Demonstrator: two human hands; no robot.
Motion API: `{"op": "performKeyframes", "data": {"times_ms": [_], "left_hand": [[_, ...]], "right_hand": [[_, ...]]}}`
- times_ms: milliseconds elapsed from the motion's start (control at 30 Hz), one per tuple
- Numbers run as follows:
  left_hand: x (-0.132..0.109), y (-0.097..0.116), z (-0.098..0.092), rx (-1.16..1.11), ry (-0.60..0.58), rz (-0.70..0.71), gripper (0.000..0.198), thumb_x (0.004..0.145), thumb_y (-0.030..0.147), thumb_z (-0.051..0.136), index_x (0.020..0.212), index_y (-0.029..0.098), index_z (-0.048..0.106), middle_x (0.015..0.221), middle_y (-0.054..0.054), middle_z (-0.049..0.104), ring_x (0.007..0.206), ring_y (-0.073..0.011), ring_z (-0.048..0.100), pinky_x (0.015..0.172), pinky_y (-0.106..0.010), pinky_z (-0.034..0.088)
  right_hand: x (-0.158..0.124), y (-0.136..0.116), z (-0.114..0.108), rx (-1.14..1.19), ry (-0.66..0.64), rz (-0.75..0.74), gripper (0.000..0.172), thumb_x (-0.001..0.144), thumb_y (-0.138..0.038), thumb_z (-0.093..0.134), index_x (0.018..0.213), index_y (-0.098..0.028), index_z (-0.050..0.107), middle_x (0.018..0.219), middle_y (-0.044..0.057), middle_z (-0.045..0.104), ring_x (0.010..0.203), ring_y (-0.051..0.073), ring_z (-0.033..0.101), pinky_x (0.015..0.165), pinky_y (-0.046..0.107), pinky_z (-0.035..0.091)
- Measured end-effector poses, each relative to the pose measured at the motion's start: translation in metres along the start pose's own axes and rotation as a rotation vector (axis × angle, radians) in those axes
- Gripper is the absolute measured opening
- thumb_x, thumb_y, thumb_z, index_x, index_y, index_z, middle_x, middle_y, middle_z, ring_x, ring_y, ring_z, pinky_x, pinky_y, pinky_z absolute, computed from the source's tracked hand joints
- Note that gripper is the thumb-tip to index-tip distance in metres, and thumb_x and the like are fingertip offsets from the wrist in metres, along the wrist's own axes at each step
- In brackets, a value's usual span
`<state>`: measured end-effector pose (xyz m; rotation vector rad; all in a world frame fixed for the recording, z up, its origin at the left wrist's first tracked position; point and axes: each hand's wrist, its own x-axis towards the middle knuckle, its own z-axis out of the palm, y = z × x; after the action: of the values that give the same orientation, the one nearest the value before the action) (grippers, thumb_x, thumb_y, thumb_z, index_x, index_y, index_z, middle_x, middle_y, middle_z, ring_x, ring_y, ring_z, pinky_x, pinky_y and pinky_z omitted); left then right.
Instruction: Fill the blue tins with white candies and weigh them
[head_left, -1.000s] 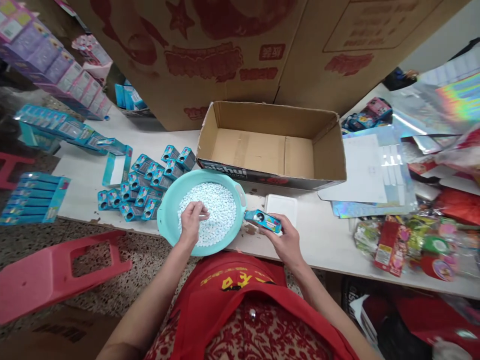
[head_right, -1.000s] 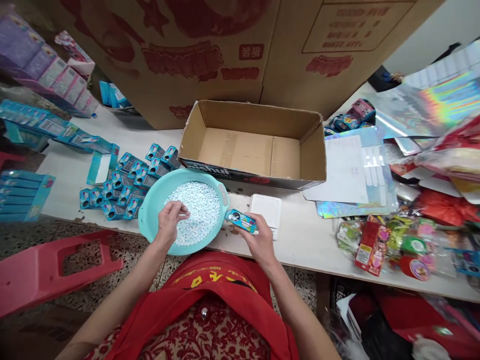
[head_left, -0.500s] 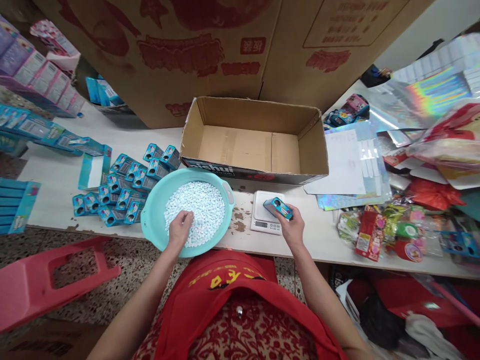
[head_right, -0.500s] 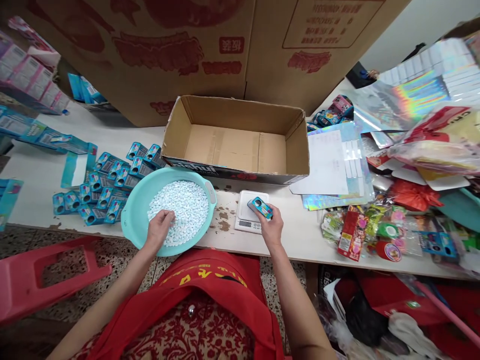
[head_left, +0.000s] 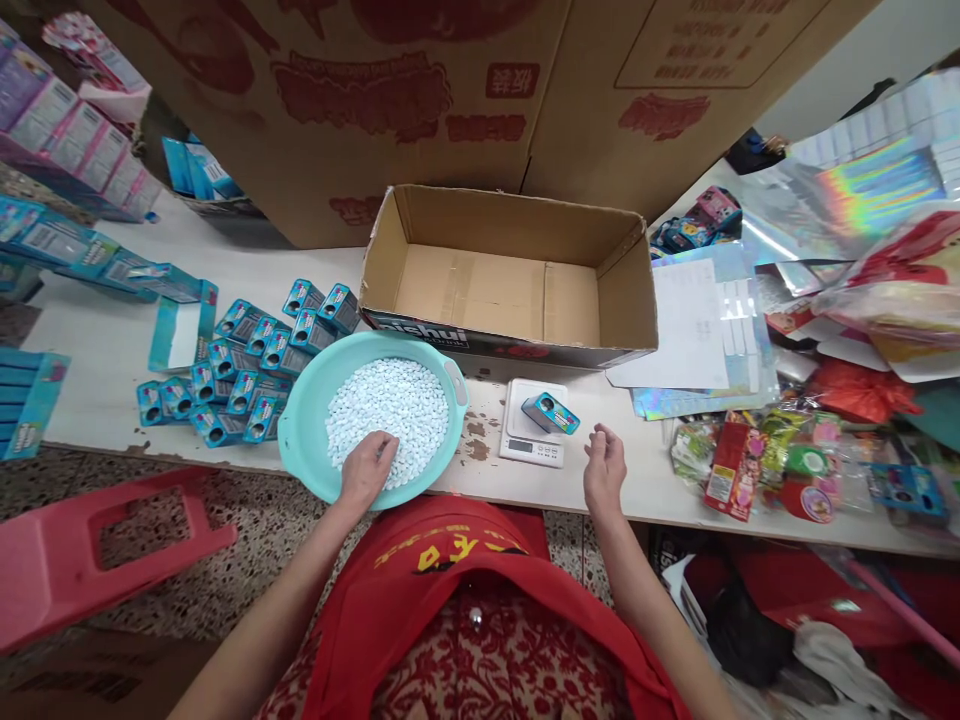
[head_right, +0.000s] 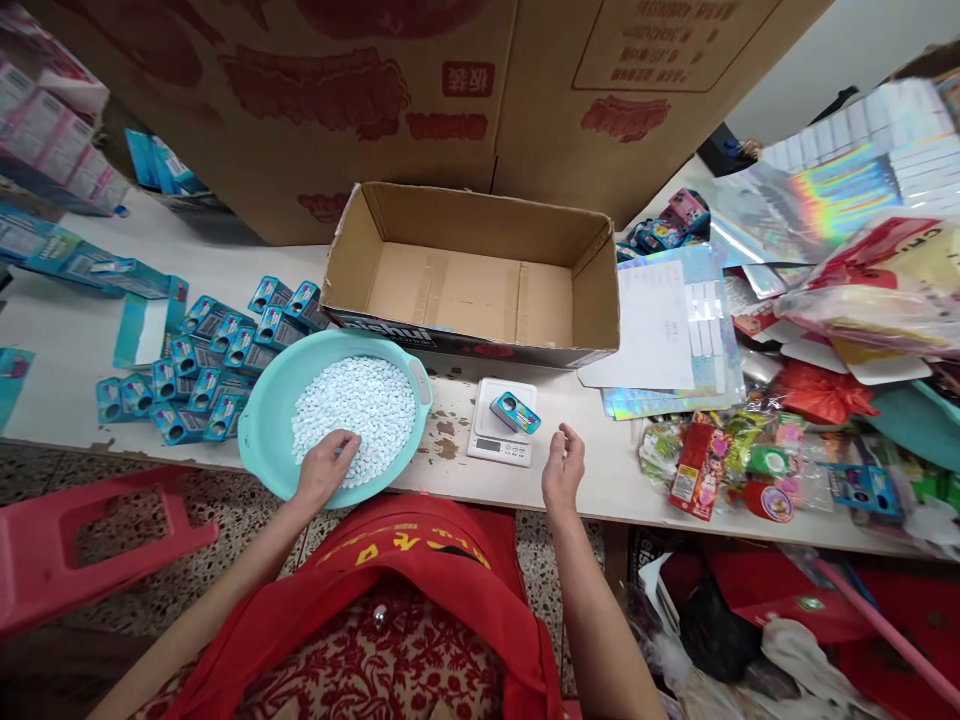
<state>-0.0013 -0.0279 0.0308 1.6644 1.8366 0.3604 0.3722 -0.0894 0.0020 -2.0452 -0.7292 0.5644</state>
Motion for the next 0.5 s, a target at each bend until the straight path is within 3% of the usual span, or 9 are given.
{"op": "performKeyframes", "data": {"times_ms": [167,500], "left_hand": [[0.0021,-0.0019,0.0011,0.0,-0.026,-0.011,0.023,0.087,0.039,0.043,0.077,0.023,0.055,0.085,-0.003,0.064,0.078,-0.0198,0.058,0.071,-0.029,0.04],[0.0027,0.0012,0.0002,-0.001,-0.057,0.027,0.024,0.088,0.038,0.041,0.076,0.022,0.054,0.083,-0.002,0.064,0.078,-0.0197,0.059,0.07,-0.028,0.04]], "right_hand": [[-0.0021,0.0089,-0.0036,-0.015,0.009,0.019,0.054,0.084,-0.061,0.041,0.114,-0.019,0.057,0.116,0.01,0.06,0.103,0.023,0.056,0.087,0.041,0.047],[-0.0008,0.0035,-0.0003,-0.016,-0.037,0.077,0.059,0.083,-0.066,0.041,0.11,-0.016,0.059,0.112,0.012,0.062,0.097,0.024,0.06,0.085,0.042,0.048]]}}
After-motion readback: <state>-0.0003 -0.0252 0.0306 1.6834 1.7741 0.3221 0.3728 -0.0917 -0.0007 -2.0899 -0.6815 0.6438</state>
